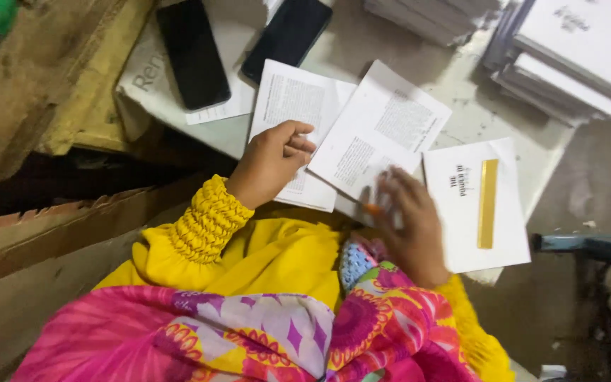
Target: Folding printed paper sheets into booklets and creasing the edges with a hand tool.
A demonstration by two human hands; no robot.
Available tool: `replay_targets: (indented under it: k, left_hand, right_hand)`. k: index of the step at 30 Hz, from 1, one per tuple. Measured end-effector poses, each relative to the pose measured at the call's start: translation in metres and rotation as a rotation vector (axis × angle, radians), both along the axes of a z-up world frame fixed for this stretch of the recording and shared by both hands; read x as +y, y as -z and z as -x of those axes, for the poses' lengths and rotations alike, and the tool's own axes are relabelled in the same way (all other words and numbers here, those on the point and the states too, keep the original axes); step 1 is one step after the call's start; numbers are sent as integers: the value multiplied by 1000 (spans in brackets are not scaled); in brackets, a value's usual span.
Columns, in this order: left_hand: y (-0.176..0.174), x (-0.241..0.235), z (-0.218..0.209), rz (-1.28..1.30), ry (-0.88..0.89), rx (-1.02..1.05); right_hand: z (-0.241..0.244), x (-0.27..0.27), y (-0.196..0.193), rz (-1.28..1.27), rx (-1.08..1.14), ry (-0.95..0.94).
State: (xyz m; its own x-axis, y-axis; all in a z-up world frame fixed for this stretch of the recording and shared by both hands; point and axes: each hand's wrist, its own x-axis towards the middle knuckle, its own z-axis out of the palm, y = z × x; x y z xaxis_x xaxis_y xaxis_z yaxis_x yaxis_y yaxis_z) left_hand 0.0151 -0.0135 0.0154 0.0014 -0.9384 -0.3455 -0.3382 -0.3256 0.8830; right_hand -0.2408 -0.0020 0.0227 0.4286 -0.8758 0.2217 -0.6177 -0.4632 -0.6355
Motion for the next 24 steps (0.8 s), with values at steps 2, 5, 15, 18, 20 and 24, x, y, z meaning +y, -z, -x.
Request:
replay_targets:
  k: [2, 5, 15, 18, 20, 24]
  left_hand:
    - [11, -4, 4, 27, -8, 7]
    - [9, -2, 7, 41, -53, 28]
    - [8, -2, 5, 42, -41, 43]
    - [7, -3, 7, 82, -36, 22]
    - [5, -1, 7, 95, -32, 10]
    - [-2, 0, 11, 121, -18, -50]
  right_hand:
    - [-5, -1, 8, 54, 38, -53]
    - [-9, -2, 21, 103, 59, -80]
    - [-13, 1, 37, 124, 6, 63]
    - [-14, 2, 35, 108, 24, 72]
    - [-13, 4, 36, 112, 40, 73]
    - [-20, 4, 28, 109, 16, 90]
